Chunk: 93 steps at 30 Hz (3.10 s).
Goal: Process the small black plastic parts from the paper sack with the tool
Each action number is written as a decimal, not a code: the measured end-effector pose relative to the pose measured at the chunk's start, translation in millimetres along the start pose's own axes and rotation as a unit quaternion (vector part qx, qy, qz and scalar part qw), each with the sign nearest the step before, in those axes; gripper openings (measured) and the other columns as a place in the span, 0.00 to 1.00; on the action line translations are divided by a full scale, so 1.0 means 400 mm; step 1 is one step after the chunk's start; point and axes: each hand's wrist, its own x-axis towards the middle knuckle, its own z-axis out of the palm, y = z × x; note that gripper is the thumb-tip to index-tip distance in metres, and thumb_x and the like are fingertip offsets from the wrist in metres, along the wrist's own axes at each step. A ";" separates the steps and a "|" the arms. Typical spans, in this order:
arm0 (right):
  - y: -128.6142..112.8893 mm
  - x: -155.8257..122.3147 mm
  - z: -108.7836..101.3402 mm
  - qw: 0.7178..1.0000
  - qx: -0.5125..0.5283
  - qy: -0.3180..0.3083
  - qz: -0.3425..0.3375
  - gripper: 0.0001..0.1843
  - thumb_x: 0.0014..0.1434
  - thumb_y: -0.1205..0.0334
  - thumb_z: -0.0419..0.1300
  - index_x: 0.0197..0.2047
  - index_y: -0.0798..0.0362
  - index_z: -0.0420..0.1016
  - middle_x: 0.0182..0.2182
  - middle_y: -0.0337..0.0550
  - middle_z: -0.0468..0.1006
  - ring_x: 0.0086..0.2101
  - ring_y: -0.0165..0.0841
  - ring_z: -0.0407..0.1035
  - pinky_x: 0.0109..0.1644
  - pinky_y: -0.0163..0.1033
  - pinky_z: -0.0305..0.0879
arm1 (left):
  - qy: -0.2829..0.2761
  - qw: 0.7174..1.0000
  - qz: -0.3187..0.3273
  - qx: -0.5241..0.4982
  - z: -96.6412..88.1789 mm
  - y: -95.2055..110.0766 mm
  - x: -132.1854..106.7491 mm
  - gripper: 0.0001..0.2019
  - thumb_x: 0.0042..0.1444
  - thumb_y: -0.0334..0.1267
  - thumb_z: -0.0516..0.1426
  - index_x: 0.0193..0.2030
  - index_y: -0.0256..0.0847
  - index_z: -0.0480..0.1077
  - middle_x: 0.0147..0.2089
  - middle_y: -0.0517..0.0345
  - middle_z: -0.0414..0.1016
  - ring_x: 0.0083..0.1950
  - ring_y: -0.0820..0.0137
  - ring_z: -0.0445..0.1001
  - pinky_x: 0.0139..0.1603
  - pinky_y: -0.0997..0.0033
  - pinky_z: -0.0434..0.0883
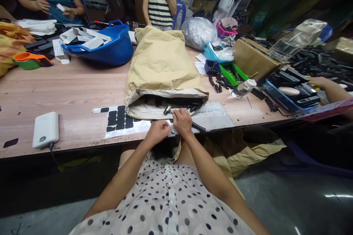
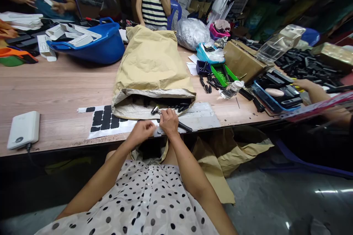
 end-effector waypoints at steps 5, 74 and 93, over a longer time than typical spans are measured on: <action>-0.004 0.000 0.001 1.000 0.004 -0.003 0.004 0.13 0.65 0.65 0.55 0.46 0.50 0.80 0.36 0.47 0.73 0.40 0.40 0.62 0.43 0.41 0.57 | 0.203 0.971 -0.102 0.072 -0.076 0.017 0.175 0.12 0.61 0.40 0.54 0.40 0.37 0.78 0.43 0.46 0.83 0.47 0.58 0.80 0.49 0.64 0.73; 0.004 0.032 -0.013 0.999 0.011 -0.016 -0.031 0.16 0.69 0.64 0.52 0.50 0.47 0.80 0.36 0.46 0.74 0.38 0.38 0.66 0.42 0.39 0.62 | 0.166 0.982 0.029 0.082 -0.035 -0.124 0.120 0.09 0.54 0.39 0.63 0.41 0.48 0.83 0.39 0.56 0.78 0.44 0.63 0.76 0.50 0.65 0.72; 0.019 0.017 0.012 1.000 -0.006 -0.012 -0.025 0.14 0.66 0.64 0.55 0.49 0.48 0.79 0.37 0.47 0.72 0.39 0.40 0.62 0.43 0.41 0.56 | -0.051 0.984 0.171 0.027 0.050 -0.096 -0.129 0.10 0.62 0.42 0.57 0.46 0.46 0.77 0.43 0.55 0.82 0.43 0.65 0.79 0.46 0.69 0.73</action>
